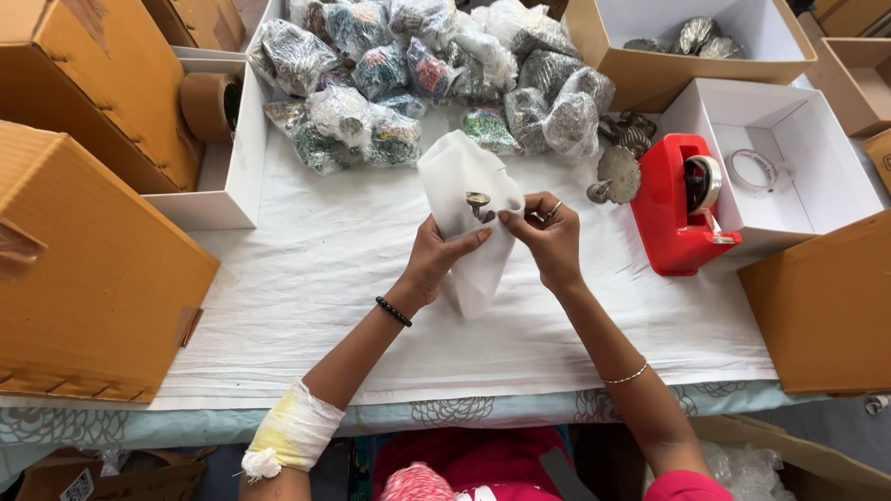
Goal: The person wraps a small decorative item in white tissue paper and secures it with tape. They then wrap a second decorative item in bubble wrap and secure it with tape. The wrapped items are placed into a box.
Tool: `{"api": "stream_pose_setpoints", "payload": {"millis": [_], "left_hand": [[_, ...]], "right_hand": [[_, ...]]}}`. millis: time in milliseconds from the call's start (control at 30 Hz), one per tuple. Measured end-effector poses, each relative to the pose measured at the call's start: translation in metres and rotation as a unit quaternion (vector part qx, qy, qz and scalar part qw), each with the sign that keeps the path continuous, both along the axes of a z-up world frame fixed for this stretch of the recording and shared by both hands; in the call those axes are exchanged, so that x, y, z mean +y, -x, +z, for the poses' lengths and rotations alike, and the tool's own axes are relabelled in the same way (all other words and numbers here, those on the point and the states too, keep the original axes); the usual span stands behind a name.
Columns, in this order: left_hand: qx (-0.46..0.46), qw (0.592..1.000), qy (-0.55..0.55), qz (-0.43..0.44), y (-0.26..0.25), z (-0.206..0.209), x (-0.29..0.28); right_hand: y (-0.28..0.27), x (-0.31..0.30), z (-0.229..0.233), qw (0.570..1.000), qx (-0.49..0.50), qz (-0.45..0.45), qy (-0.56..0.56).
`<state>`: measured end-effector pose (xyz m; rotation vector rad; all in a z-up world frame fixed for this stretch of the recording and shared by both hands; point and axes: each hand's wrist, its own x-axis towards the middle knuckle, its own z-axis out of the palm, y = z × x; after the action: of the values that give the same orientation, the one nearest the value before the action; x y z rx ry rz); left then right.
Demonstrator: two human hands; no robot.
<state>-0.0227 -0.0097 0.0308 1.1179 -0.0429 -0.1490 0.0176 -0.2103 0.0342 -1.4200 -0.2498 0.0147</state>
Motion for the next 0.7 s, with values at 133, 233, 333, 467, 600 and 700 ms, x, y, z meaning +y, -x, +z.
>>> {"api": "stream_pose_setpoints", "payload": {"millis": [133,233,333,467,600,700], "left_hand": [[-0.011,1.000,-0.003,0.007,0.000,0.001,0.000],[-0.022,1.000,-0.007,0.015,0.000,0.000,0.002],[-0.030,0.999,0.022,0.035,-0.001,-0.001,0.004],[-0.058,0.997,-0.005,0.042,0.001,-0.001,-0.001],[-0.080,0.993,-0.053,0.067,0.006,0.002,-0.004],[-0.077,0.989,-0.085,0.098,0.009,0.002,-0.005]], "right_hand": [[0.011,0.006,0.017,0.977,-0.194,-0.039,0.082],[0.013,0.003,0.026,0.945,-0.280,-0.023,0.167],[0.013,0.005,0.034,0.944,-0.284,0.093,0.138],[0.014,0.012,0.025,0.989,-0.116,0.080,0.037],[0.019,0.018,-0.001,0.968,-0.225,-0.036,0.109],[0.026,0.025,0.009,0.816,-0.467,-0.137,0.312]]}}
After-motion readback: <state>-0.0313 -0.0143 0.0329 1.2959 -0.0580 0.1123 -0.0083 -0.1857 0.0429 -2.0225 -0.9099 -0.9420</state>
